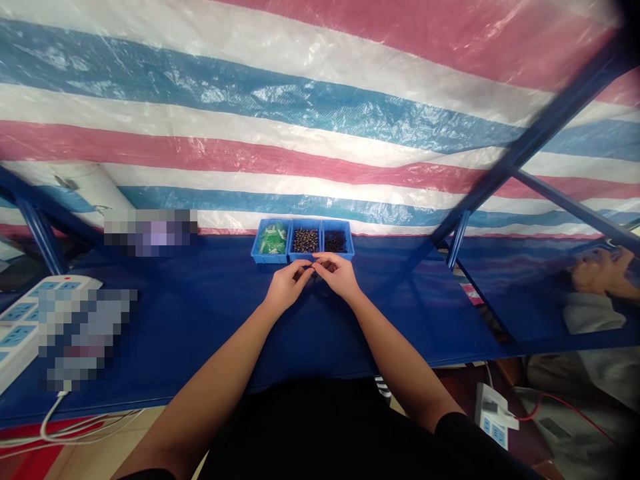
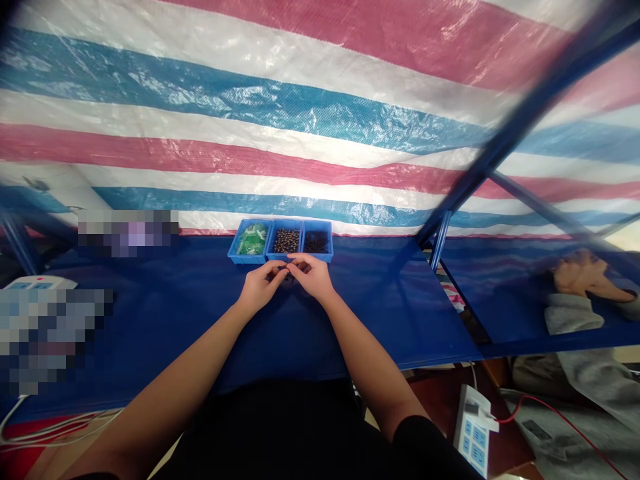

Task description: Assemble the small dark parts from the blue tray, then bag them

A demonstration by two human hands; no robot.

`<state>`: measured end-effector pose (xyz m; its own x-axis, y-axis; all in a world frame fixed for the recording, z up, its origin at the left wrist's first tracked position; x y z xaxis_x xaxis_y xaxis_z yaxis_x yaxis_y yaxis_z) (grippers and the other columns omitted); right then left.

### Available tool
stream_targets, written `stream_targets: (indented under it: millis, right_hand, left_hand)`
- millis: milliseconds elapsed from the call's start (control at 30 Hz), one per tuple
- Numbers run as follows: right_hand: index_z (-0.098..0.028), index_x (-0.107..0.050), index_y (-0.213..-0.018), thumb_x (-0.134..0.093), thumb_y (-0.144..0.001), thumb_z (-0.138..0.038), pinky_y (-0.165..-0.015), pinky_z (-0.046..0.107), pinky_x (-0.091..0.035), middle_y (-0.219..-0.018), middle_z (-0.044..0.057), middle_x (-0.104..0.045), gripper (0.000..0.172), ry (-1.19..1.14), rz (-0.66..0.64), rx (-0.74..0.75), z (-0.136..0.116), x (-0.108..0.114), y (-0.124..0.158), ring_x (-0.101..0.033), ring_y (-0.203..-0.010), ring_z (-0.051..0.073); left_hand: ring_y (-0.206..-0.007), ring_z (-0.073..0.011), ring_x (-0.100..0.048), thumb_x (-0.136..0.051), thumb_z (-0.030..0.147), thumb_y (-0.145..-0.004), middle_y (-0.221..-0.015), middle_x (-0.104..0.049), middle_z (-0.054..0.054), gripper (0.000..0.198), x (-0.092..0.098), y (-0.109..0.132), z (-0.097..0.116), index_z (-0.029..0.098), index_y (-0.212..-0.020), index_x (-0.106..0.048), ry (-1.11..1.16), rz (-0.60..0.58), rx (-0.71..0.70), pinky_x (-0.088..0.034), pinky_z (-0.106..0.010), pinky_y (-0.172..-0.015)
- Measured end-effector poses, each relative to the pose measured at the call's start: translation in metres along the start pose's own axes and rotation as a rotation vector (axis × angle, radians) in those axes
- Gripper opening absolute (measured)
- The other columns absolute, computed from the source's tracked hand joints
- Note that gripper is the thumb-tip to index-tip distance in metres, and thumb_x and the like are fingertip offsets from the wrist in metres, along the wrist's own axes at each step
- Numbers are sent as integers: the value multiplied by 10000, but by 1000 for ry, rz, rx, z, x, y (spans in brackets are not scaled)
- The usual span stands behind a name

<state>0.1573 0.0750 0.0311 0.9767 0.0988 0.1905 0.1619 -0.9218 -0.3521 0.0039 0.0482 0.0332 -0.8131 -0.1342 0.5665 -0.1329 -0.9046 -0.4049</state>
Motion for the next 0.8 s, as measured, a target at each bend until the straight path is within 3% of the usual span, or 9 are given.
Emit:
stream_targets:
  millis: [167, 800]
  right_hand:
    - [-203, -738, -962, -639, -817, -352, -633, 269, -500, -890, 44, -727, 231, 71, 37, 2, 3, 2, 0, -640, -723, 158]
    - [-198, -745, -909, -649, -812, -351, -643, 270, -505, -853, 38, -733, 205, 98, 48, -2, 3, 2, -1, -654, -722, 165]
  left_hand:
    - [-615, -126, -615, -503, 441, -918, -708, -657, 12, 303, 3, 0, -6, 212, -1060, -642, 36, 48, 62, -461, -230, -607]
    - [-534, -106, -531, -511, 400, -914, -625, -592, 33, 289, 5, 0, -7, 219, -1101, -638, 41, 94, 42, -436, -221, -564]
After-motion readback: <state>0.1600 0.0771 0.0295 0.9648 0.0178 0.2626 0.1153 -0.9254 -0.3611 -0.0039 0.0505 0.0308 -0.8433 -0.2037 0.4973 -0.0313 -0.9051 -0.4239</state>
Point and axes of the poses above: each hand's wrist, its own y-axis away from the middle knuckle, its own x-axis out of the back of the hand, z = x × y, the point moved 6 cm from there along -y, towards the middle knuckle
